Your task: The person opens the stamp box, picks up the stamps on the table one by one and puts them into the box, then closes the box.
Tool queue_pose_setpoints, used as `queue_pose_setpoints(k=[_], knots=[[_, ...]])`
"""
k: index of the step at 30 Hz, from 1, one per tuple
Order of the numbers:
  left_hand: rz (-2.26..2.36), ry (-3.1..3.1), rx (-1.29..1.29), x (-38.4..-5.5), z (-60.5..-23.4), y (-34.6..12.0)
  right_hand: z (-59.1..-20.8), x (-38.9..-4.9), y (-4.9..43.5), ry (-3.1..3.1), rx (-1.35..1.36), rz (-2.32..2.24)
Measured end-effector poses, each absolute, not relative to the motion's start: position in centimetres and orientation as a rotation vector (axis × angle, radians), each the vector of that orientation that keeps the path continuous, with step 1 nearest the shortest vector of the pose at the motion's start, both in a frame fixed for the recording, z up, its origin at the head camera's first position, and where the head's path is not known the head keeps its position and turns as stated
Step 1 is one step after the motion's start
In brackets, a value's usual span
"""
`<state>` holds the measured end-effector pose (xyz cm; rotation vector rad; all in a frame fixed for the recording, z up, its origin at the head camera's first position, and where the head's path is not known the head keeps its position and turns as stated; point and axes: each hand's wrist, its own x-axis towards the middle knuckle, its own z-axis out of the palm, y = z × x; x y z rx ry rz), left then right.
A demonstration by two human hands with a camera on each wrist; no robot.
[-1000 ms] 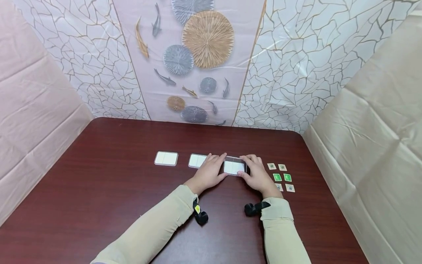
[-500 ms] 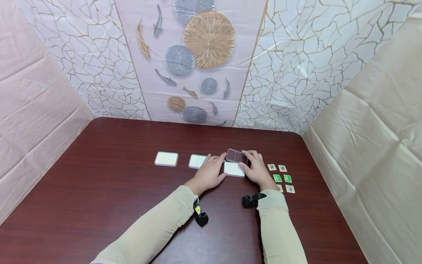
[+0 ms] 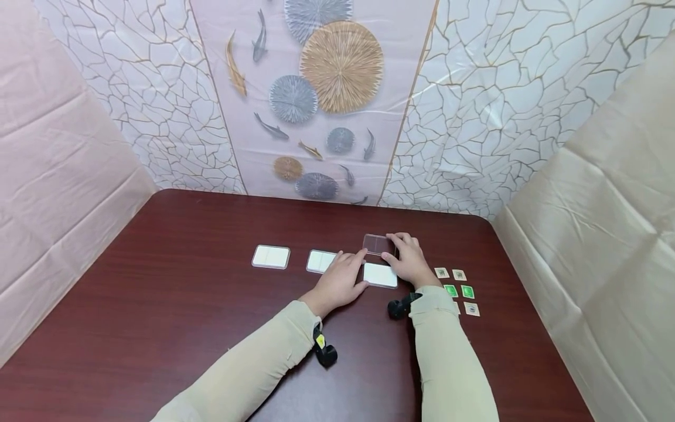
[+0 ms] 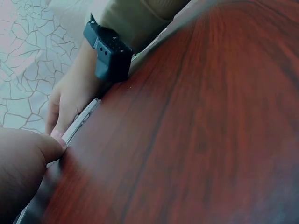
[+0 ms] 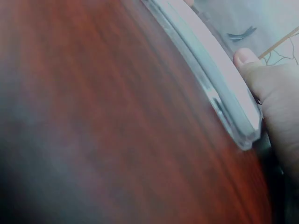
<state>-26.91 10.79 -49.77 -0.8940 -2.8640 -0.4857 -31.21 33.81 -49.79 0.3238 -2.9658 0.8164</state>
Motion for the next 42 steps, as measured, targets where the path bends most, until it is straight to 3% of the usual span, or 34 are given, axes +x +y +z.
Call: queue_pose_setpoints(k=[13, 24, 42], knots=[[-0.468, -2.847, -0.901, -27.0, -50.1, 10.7, -49.8, -31.5, 33.5, -2.995, 0.311, 0.728], [-0.463, -2.843, -0.912, -27.1, -50.3, 10.8, -50.5, -29.6, 34.1, -2.658, 0.293, 0.984], [-0.483, -2.855, -0.927, -26.9, -49.5, 10.6, -48.8, -23.8, 38.1, -2.64, -0.239, 0.523]])
